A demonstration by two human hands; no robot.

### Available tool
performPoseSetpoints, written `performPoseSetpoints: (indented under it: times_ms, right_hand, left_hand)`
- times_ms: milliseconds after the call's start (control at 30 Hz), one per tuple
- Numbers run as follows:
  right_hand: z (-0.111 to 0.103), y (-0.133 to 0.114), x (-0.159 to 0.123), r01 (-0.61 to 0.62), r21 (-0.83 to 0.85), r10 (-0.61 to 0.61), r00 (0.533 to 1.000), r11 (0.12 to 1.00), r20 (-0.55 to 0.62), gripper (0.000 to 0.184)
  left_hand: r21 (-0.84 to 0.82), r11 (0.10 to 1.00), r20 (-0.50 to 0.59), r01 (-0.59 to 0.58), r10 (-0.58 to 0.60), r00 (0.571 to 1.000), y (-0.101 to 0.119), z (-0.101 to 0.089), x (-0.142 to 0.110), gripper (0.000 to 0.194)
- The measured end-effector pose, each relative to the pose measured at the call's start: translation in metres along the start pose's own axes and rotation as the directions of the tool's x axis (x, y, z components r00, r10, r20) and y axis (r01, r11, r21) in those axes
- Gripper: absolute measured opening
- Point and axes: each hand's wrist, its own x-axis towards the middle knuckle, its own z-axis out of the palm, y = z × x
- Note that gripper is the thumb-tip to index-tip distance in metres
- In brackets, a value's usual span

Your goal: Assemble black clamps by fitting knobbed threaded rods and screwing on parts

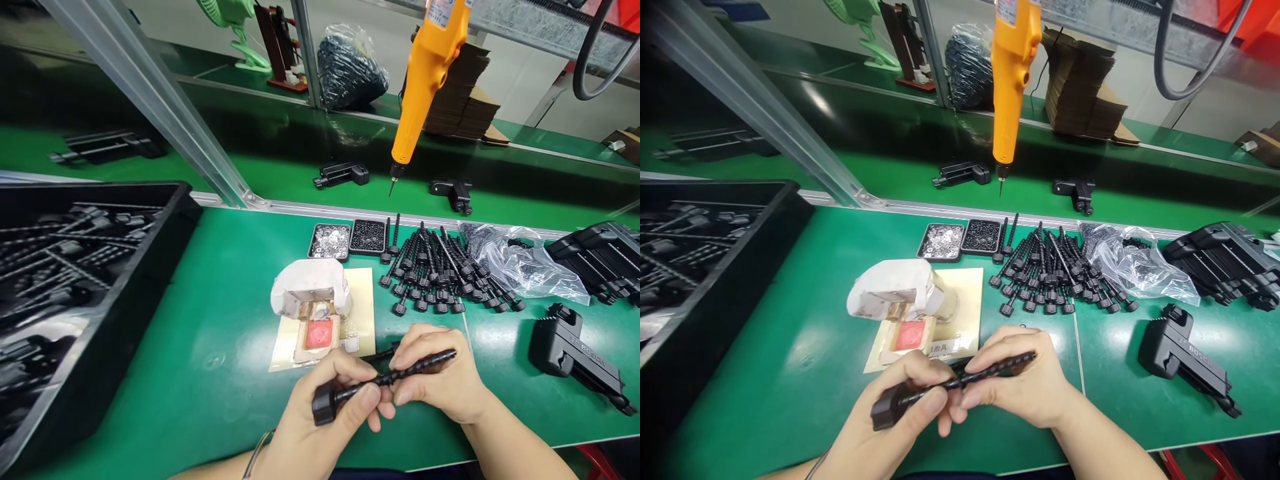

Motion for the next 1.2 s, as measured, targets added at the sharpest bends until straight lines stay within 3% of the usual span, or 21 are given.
performPoseSetpoints:
  times_ms: [100, 233, 300, 367, 467, 567, 667, 800, 900, 967, 1100, 1200]
  right_hand:
    - [0.000, -0.001, -0.001, 0.000, 0.053, -0.003, 0.999, 0.999, 0.051, 0.024]
    - [-0.002, -0.005, -0.001, 0.099, -0.147, -0.089, 0.994, 0.984, 0.070, 0.019]
    - [-0.006, -0.008, 0.000, 0.105, -0.199, -0.102, 0.994, 0.974, 0.026, 0.017]
    - [-0.011, -0.012, 0.001, 0.110, -0.228, -0.120, 0.992, 0.967, -0.029, 0.015]
    - [-0.012, -0.013, 0.001, 0.129, -0.249, -0.146, 0.988, 0.960, -0.051, 0.016]
    - [-0.004, -0.007, -0.002, 0.141, -0.258, -0.153, 0.988, 0.956, -0.029, 0.017]
    - [0.005, -0.003, -0.004, 0.190, -0.296, -0.201, 0.979, 0.936, -0.007, 0.015]
    - [0.009, -0.004, -0.005, 0.347, -0.501, -0.369, 0.927, 0.793, 0.059, 0.013]
    - [0.009, -0.002, -0.009, 0.460, -0.652, -0.505, 0.852, 0.603, 0.135, 0.026]
    - [0.010, 0.001, -0.014, 0.487, -0.700, -0.544, 0.823, 0.522, 0.167, 0.034]
    - [0.011, 0.002, -0.018, 0.535, -0.690, -0.530, 0.809, 0.487, 0.254, 0.041]
    - [0.010, -0.004, -0.016, 0.550, -0.630, -0.509, 0.817, 0.548, 0.269, 0.045]
  left_hand:
    - [0.016, 0.997, 0.130, -0.077, 0.074, 0.989, 0.000, -0.006, 0.003, 0.018]
    - [0.142, 0.973, 0.181, -0.181, 0.154, 0.971, 0.002, -0.008, 0.004, 0.026]
    - [0.163, 0.946, 0.163, -0.279, 0.253, 0.954, 0.002, -0.007, 0.004, 0.035]
    - [0.193, 0.926, 0.104, -0.323, 0.308, 0.946, 0.002, -0.006, 0.004, 0.030]
    - [0.221, 0.939, -0.002, -0.265, 0.272, 0.962, 0.002, -0.004, 0.006, 0.015]
    - [0.203, 0.949, -0.022, -0.241, 0.250, 0.968, 0.004, -0.004, 0.011, 0.020]
    - [0.307, 0.920, -0.024, -0.243, 0.263, 0.964, 0.007, -0.005, 0.016, 0.023]
    - [0.416, 0.865, -0.038, -0.283, 0.327, 0.944, 0.007, -0.003, 0.017, 0.016]
    - [0.431, 0.838, -0.024, -0.334, 0.381, 0.924, 0.005, -0.002, 0.017, 0.026]
    - [0.465, 0.806, 0.007, -0.367, 0.412, 0.911, 0.005, -0.001, 0.018, 0.036]
    - [0.537, 0.715, 0.060, -0.448, 0.497, 0.865, 0.011, -0.003, 0.022, 0.030]
    - [0.581, 0.616, 0.154, -0.532, 0.559, 0.815, 0.016, -0.008, 0.023, 0.033]
